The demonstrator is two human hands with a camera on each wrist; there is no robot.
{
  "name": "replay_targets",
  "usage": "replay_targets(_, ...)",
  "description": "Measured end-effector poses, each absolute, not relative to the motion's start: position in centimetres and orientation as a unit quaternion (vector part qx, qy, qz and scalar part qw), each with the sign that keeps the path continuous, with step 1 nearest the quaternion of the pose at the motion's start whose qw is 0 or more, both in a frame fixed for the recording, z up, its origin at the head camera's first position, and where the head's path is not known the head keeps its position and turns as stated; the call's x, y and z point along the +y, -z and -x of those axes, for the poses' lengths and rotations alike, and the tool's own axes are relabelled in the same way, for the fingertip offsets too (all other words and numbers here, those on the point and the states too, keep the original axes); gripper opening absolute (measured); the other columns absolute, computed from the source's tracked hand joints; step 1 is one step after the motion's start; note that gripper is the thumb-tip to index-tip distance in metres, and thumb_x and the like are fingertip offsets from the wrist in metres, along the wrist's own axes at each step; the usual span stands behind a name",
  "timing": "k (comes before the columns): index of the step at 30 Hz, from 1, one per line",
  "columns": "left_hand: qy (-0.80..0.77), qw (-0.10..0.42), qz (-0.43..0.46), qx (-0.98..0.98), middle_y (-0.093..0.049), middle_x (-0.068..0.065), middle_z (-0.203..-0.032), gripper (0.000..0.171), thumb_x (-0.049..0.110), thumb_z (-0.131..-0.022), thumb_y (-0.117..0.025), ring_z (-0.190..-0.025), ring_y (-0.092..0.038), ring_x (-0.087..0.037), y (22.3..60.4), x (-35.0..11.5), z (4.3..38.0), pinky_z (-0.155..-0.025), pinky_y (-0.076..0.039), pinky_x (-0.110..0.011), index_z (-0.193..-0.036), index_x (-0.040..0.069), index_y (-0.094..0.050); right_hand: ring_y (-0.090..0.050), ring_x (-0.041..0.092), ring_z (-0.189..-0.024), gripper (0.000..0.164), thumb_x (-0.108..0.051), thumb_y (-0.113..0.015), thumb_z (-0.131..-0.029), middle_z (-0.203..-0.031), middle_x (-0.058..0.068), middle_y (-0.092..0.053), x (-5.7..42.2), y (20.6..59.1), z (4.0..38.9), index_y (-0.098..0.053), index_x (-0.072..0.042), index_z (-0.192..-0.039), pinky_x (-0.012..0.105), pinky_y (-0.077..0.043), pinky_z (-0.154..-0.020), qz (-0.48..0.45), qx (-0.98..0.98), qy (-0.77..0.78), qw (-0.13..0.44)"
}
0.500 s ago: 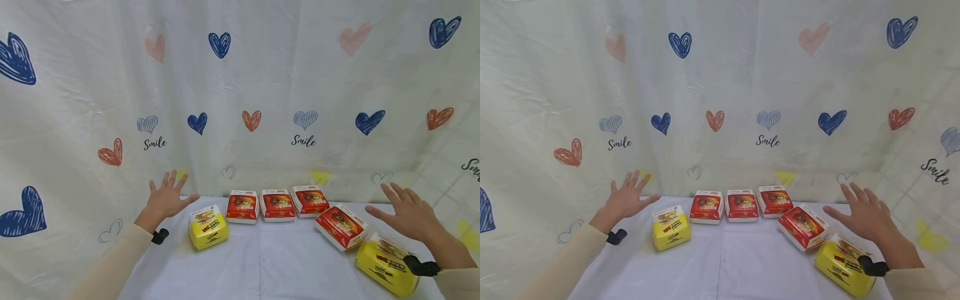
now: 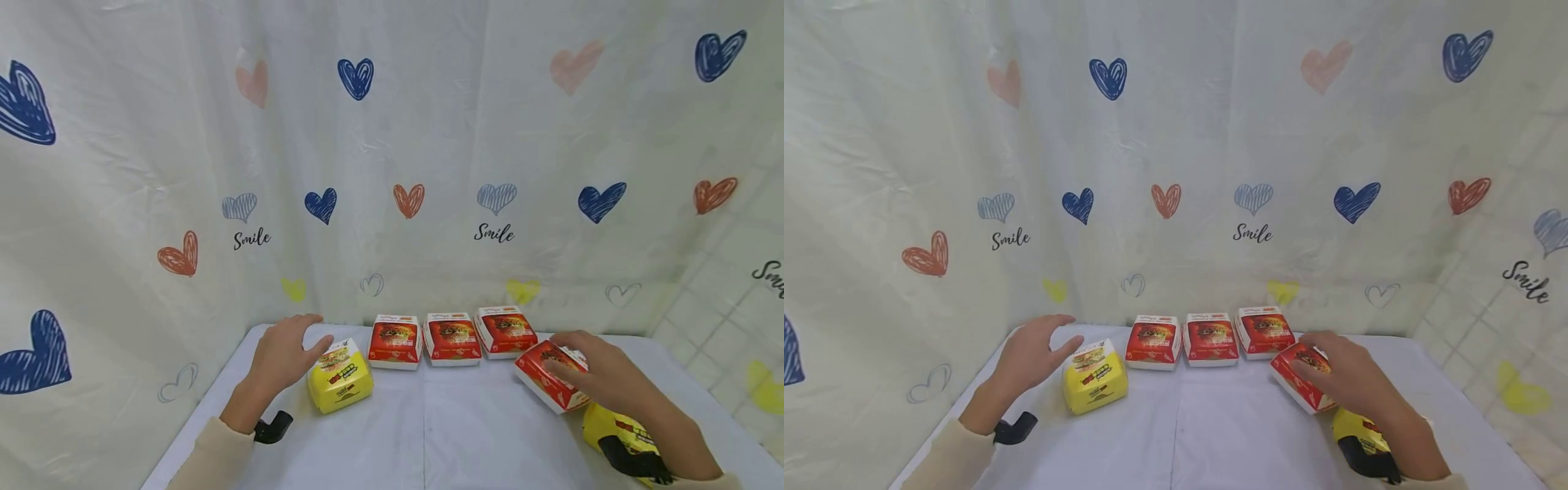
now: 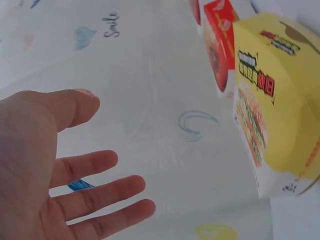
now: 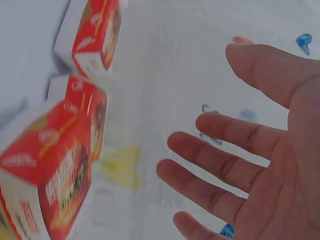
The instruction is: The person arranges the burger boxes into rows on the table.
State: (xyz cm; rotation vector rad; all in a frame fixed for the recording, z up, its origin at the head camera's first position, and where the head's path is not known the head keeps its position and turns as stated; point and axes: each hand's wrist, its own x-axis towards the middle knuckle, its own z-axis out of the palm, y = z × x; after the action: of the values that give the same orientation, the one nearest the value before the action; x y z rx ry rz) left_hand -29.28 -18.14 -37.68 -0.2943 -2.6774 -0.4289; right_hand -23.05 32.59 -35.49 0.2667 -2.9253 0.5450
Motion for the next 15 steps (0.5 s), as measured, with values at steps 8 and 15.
replay_targets(8,0.286,0.268,0.095,-0.915,-0.071,0.003,-0.089,0.018,0.034,-0.094,-0.072,-0.079,-0.062,-0.014,39.6,-17.4,28.5,-0.069,-0.051,-0.029,-0.099,0.017,-0.071,-0.064,0.005,-0.088,0.02,-0.041,-0.071,-0.096,-0.089,-0.015,-0.07,24.4,36.7,23.7,-0.069,-0.023,-0.104,0.031,-0.053,-0.077,-0.161,-0.94,-0.272,0.127)
replay_targets(15,0.34,0.252,0.062,-0.904,-0.065,0.005,-0.078,0.013,0.03,-0.094,-0.072,-0.071,-0.055,-0.013,41.7,-17.3,28.6,-0.065,-0.047,-0.026,-0.092,0.017,-0.069,-0.065,0.007,-0.088,0.014,-0.037,-0.07,-0.096,-0.089,-0.012,-0.069,19.2,38.1,25.0,-0.068,-0.023,-0.099,0.024,-0.054,-0.08,-0.187,-0.911,-0.361,0.068)
